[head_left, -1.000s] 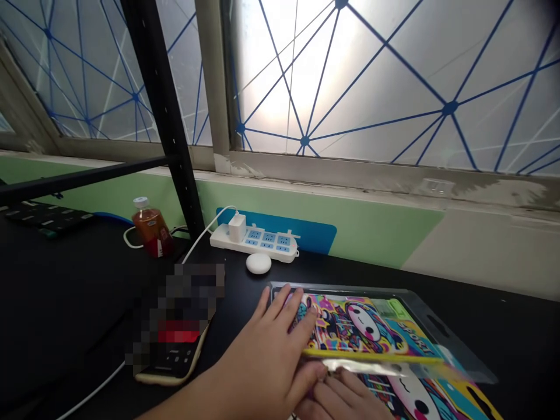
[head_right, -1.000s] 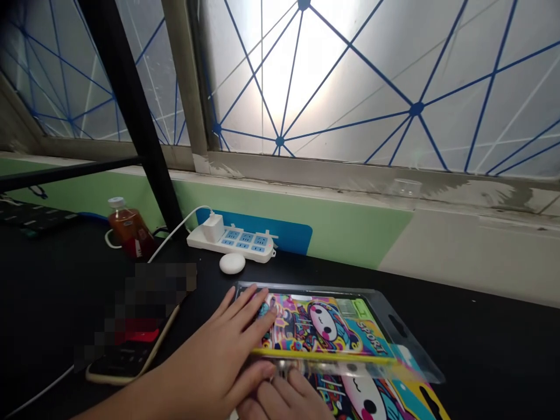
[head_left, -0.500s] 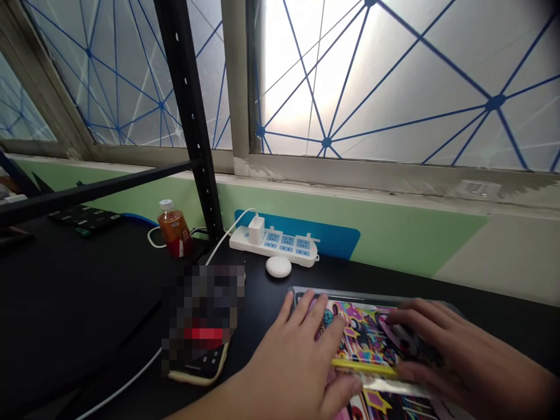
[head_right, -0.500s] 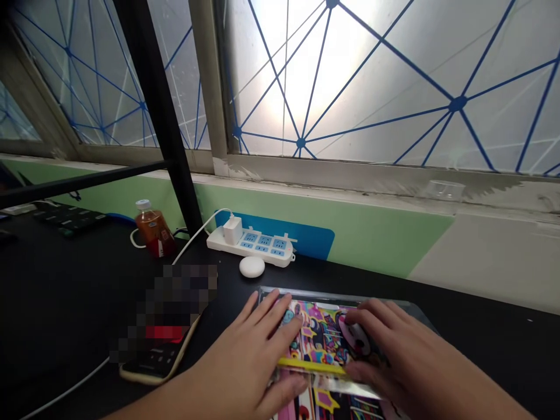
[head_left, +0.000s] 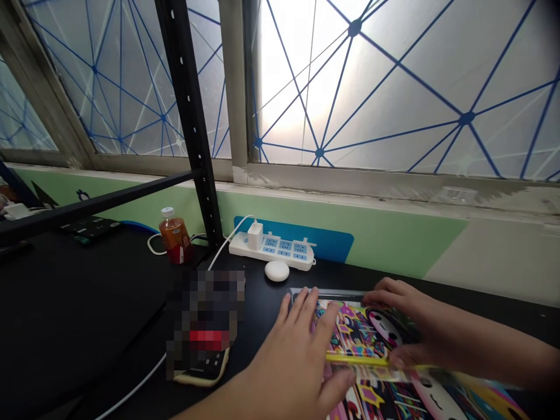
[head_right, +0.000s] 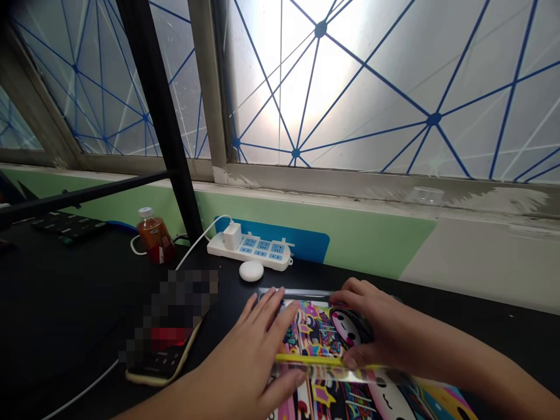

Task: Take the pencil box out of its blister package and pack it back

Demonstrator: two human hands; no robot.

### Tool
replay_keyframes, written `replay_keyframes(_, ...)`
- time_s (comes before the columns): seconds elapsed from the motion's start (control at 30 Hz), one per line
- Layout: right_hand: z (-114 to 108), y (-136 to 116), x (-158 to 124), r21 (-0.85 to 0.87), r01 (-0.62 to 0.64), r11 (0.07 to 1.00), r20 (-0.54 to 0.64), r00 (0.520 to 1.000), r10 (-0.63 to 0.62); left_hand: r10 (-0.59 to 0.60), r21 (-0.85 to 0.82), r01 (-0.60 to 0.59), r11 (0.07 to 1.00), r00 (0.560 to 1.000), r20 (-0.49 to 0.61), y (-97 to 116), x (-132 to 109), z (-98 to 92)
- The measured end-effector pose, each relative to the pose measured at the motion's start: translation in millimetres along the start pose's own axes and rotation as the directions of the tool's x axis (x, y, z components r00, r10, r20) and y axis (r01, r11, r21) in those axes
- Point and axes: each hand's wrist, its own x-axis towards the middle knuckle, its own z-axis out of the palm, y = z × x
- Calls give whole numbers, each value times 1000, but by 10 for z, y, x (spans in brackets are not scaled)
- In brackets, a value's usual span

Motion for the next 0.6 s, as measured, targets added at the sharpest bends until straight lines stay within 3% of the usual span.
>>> replay_keyframes(0.17,-33,-64,29,-31,39,999,-33,999,-40,-20,-19,20,1000,1000,-14,-5,-3,-7)
replay_keyframes(0.33,73,-90,-37,-142,37,989,-211,975,-66,0,-41,-3,999,999,-53,-32,-14,-9)
replay_keyframes(0.43,169,-102,-122,-204,-18,979,-284,958,-41,8,-71,-18,997,991,-131,-60,-21,17)
replay_keyframes(0.5,204,-126,-173,-246,-29,969,-343,937,-59,-5,-87,-13,996,979,-204,-83,-25,32)
replay_keyframes(0.6,198,-179,-249,-330,-4,944,-473,866,-162,-15,-88,-11,996,957,-290,-105,-35,29)
